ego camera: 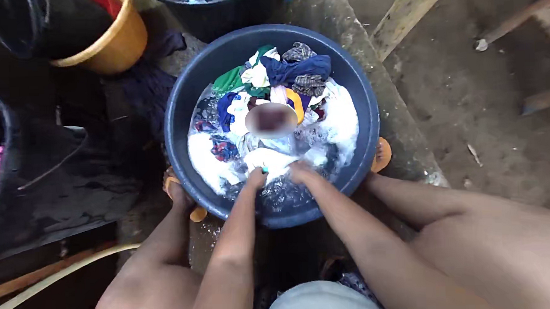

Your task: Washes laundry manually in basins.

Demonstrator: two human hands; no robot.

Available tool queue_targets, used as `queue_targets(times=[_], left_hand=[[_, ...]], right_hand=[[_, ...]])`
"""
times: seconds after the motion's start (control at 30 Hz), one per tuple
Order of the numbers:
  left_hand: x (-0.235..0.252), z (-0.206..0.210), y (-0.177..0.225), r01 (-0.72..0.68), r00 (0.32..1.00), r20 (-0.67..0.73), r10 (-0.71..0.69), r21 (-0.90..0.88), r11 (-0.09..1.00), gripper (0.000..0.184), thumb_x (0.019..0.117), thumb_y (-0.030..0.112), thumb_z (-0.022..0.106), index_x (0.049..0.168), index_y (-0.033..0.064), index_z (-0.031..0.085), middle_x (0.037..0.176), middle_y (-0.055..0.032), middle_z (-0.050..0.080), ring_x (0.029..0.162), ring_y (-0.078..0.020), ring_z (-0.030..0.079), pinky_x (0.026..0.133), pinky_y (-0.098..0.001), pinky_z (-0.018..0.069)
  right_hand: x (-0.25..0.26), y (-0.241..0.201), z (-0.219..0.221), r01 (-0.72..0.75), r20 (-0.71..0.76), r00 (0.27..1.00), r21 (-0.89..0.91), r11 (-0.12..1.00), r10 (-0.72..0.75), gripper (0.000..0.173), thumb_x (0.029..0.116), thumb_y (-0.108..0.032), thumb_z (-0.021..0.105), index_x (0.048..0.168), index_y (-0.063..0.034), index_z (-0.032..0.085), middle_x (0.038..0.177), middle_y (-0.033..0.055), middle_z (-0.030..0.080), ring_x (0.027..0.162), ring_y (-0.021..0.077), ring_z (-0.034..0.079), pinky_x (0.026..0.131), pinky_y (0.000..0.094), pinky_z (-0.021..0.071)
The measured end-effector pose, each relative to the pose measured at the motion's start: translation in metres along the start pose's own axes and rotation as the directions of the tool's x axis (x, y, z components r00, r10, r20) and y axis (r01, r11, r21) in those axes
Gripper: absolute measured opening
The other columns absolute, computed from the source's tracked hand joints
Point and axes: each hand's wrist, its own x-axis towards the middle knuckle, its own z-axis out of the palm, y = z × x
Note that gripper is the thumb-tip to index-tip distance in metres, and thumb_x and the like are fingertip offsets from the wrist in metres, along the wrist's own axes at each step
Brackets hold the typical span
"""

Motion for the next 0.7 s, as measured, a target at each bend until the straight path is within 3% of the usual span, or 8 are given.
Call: queue_targets(times=[0.07,0.13,0.23,0.33,0.4,0.5,0.6,0.7], left_hand=[[-0.004,0.008,0.003,0.055,0.998,-0.001,-0.055,0.015,0.998,0.046,0.1107,0.028,0.045,0.141,-0.0054,0.053,0.144,-0.0294,0.054,0.137,-0.0418,0.051,0.115,-0.0568,0.0382],[-0.013,0.014,0.002,0.081,0.996,0.023,-0.082,0.042,0.996,0.046,0.1109,0.026,0.045,0.143,-0.0065,0.052,0.149,-0.0298,0.05,0.143,-0.0434,0.044,0.119,-0.0559,0.0324],[-0.018,0.013,0.006,0.111,0.984,0.12,-0.132,0.168,0.98,0.05,0.1102,0.024,0.046,0.148,-0.0083,0.045,0.155,-0.0308,0.042,0.148,-0.0455,0.036,0.121,-0.0584,0.0273],[-0.027,-0.003,0.024,0.021,0.985,0.155,-0.069,0.291,0.957,0.047,0.1073,0.025,0.052,0.138,-0.0104,0.055,0.147,-0.0323,0.05,0.141,-0.0472,0.045,0.116,-0.0626,0.0335],[-0.042,-0.024,0.047,-0.07,0.994,0.088,0.059,0.124,0.99,0.044,0.109,0.025,0.049,0.13,-0.0123,0.06,0.138,-0.0333,0.057,0.134,-0.0452,0.052,0.113,-0.0599,0.0381],[-0.091,-0.06,0.091,-0.186,0.977,-0.127,0.172,-0.109,0.976,0.046,0.1119,0.027,0.041,0.123,-0.0116,0.063,0.124,-0.0328,0.063,0.119,-0.0424,0.06,0.105,-0.0586,0.0435],[-0.17,-0.088,0.132,-0.363,0.883,-0.368,0.291,-0.143,0.921,0.045,0.1125,0.028,0.04,0.104,-0.0086,0.065,0.096,-0.026,0.064,0.091,-0.0373,0.063,0.084,-0.0574,0.0496],[-0.245,-0.109,0.153,-0.573,0.723,-0.59,0.36,-0.221,0.789,0.041,0.1111,0.029,0.044,0.095,-0.0022,0.064,0.08,-0.0114,0.06,0.072,-0.0201,0.059,0.071,-0.0427,0.0515]], right_hand=[[0.007,0.003,0.006,0.007,0.057,0.998,-0.059,0.998,-0.004,0.058,0.1048,-0.014,0.054,0.154,0.0087,0.035,0.161,0.0325,0.031,0.151,0.0496,0.028,0.12,0.0663,0.0243],[0.015,0.01,0.013,-0.004,0.041,0.999,-0.006,1.0,0.004,0.055,0.1088,-0.017,0.048,0.156,0.0084,0.033,0.162,0.03,0.032,0.152,0.047,0.028,0.123,0.063,0.0217],[0.007,0.014,0.004,-0.083,0.099,0.992,0.013,0.996,0.082,0.052,0.1092,-0.021,0.048,0.15,0.0102,0.042,0.159,0.0294,0.037,0.152,0.0441,0.031,0.124,0.0575,0.0218],[-0.008,-0.005,-0.03,-0.009,0.198,0.979,-0.194,0.981,0.049,0.053,0.1003,-0.019,0.064,0.141,0.0128,0.051,0.15,0.034,0.046,0.144,0.0481,0.04,0.118,0.0642,0.0303],[-0.011,-0.008,-0.049,0.225,0.167,0.963,-0.061,0.972,-0.213,0.068,0.0925,-0.019,0.078,0.147,0.0085,0.047,0.149,0.034,0.047,0.142,0.0481,0.042,0.117,0.0645,0.0307],[-0.05,-0.02,-0.061,0.553,-0.054,0.825,0.279,0.785,-0.562,0.108,0.0821,-0.009,0.085,0.163,0.0009,0.014,0.164,0.0258,0.03,0.151,0.0332,0.033,0.125,0.0456,0.0267],[-0.082,-0.035,-0.052,0.713,-0.38,0.696,0.465,0.525,-0.61,0.105,0.0694,-0.001,0.089,0.156,0.005,0.029,0.149,0.0231,0.05,0.135,0.0211,0.053,0.115,0.0335,0.0422],[-0.083,-0.043,-0.045,0.822,-0.604,0.566,0.36,0.442,-0.561,0.113,0.0681,-0.013,0.093,0.158,0.0041,0.027,0.155,0.026,0.043,0.141,0.029,0.047,0.119,0.042,0.0387]])
